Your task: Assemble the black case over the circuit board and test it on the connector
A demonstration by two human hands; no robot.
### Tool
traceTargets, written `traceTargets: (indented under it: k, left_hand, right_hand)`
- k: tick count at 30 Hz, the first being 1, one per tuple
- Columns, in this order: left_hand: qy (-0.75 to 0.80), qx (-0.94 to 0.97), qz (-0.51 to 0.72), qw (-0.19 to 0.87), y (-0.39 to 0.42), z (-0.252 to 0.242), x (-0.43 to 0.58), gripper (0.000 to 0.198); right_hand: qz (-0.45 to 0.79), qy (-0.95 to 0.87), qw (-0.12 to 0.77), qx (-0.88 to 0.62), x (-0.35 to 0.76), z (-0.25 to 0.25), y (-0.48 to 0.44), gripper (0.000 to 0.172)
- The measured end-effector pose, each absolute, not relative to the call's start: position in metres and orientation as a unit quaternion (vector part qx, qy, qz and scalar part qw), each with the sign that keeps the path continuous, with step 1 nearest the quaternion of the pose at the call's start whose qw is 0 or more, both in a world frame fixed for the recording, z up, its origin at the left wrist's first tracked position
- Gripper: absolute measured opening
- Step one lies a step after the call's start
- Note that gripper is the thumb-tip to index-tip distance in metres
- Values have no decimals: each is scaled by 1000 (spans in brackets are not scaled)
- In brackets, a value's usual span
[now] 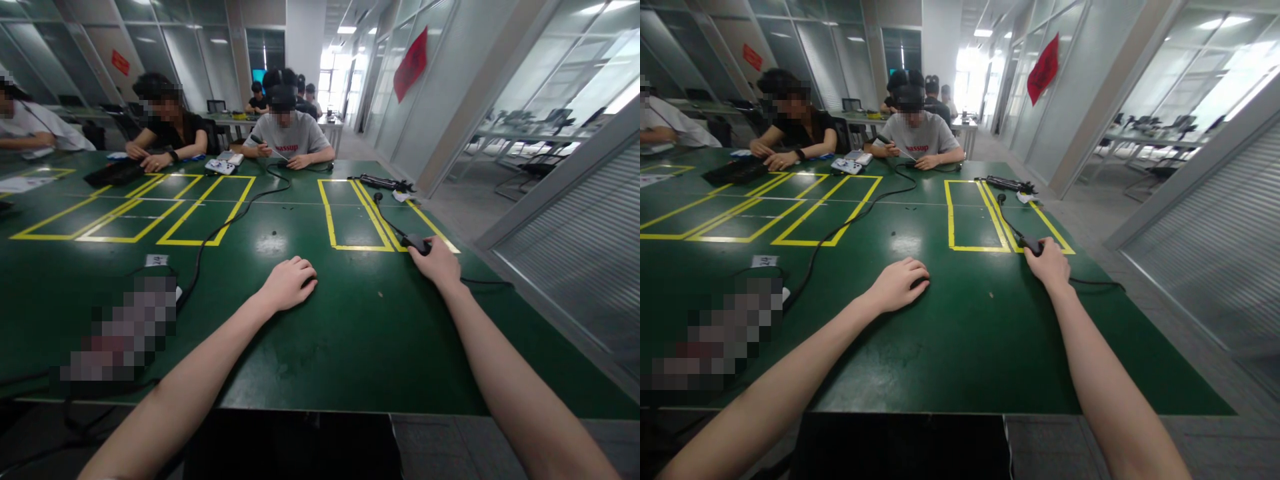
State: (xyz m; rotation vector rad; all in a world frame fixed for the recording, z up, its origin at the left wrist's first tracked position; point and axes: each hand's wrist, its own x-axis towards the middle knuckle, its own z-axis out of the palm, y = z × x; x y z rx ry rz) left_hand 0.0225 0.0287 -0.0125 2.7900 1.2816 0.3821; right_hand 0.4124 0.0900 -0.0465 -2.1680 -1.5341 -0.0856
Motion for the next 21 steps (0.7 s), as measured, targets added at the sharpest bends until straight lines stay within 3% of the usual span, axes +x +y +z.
traceTargets:
  k: [4, 15, 21]
  left_hand:
    - [410, 903, 126, 31, 29, -13, 21, 23]
    - [409, 902, 132, 33, 27, -15, 23, 21]
    - [414, 900, 131, 35, 26, -16, 26, 21]
  right_hand:
    - [-35, -553, 232, -799, 407, -42, 88, 47]
    - [-8, -455, 337, -824, 420, -51, 97, 40]
    - [-8, -464, 355, -811, 417, -50, 94, 51]
